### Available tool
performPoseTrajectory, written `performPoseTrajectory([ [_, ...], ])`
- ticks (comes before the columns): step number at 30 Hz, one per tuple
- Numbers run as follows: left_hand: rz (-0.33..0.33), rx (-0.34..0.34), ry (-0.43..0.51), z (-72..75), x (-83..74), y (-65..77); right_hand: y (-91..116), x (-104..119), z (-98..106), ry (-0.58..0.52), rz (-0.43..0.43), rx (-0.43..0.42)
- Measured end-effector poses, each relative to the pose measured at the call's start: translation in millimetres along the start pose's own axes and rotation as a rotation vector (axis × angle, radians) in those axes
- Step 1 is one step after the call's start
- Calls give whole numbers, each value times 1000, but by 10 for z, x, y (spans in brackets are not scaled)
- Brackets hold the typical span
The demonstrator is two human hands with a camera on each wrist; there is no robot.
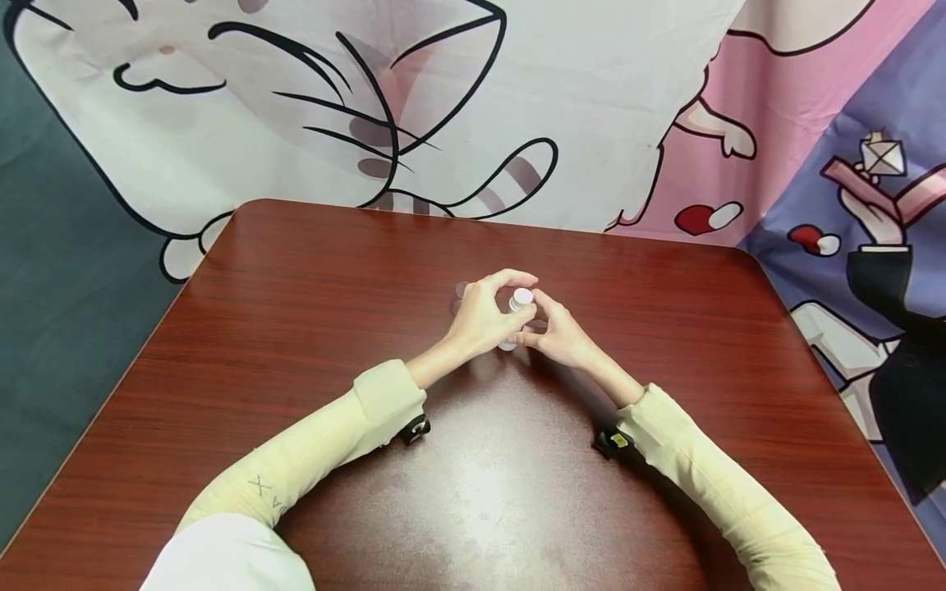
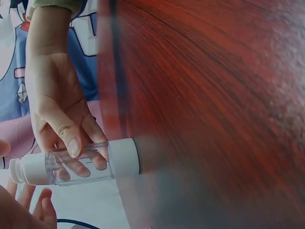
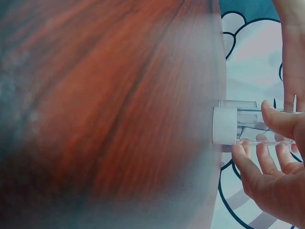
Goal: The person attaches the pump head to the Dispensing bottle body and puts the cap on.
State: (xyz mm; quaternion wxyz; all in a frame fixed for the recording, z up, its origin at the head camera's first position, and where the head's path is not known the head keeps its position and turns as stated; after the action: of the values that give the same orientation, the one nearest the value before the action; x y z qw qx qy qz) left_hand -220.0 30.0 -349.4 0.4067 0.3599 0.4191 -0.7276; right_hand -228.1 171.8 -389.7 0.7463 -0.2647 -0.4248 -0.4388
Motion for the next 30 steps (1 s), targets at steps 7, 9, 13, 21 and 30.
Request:
performPoseTrajectory([
  [7, 7, -118, -71, 55, 9, -26, -18, -9, -1, -12, -20, -2],
  [9, 11, -129, -80, 58, 15, -28, -16, -9, -2, -18, -21, 0],
  [13, 21, -131, -100, 45, 36, -23, -5, 0, -3, -34, -18, 5],
  [21, 11, -86, -85, 47, 53, -12, -3, 22, -11, -34, 10, -2],
  [30, -28, 2, -24, 65, 79, -11, 1, -2, -6, -6, 3, -1],
])
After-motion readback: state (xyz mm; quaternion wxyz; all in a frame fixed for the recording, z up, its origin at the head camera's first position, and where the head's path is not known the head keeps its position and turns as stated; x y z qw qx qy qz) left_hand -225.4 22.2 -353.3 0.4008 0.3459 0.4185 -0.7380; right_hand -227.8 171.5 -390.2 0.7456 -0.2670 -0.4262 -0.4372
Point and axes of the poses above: each hand's wrist, its own y-axis away from the middle knuckle, its own z-axis out of the back of the hand, x = y × z, the point moved 4 cm from there along -y, towards the middle knuckle, and after that the axes turned 3 degrees about x, right-handed, at the moved point
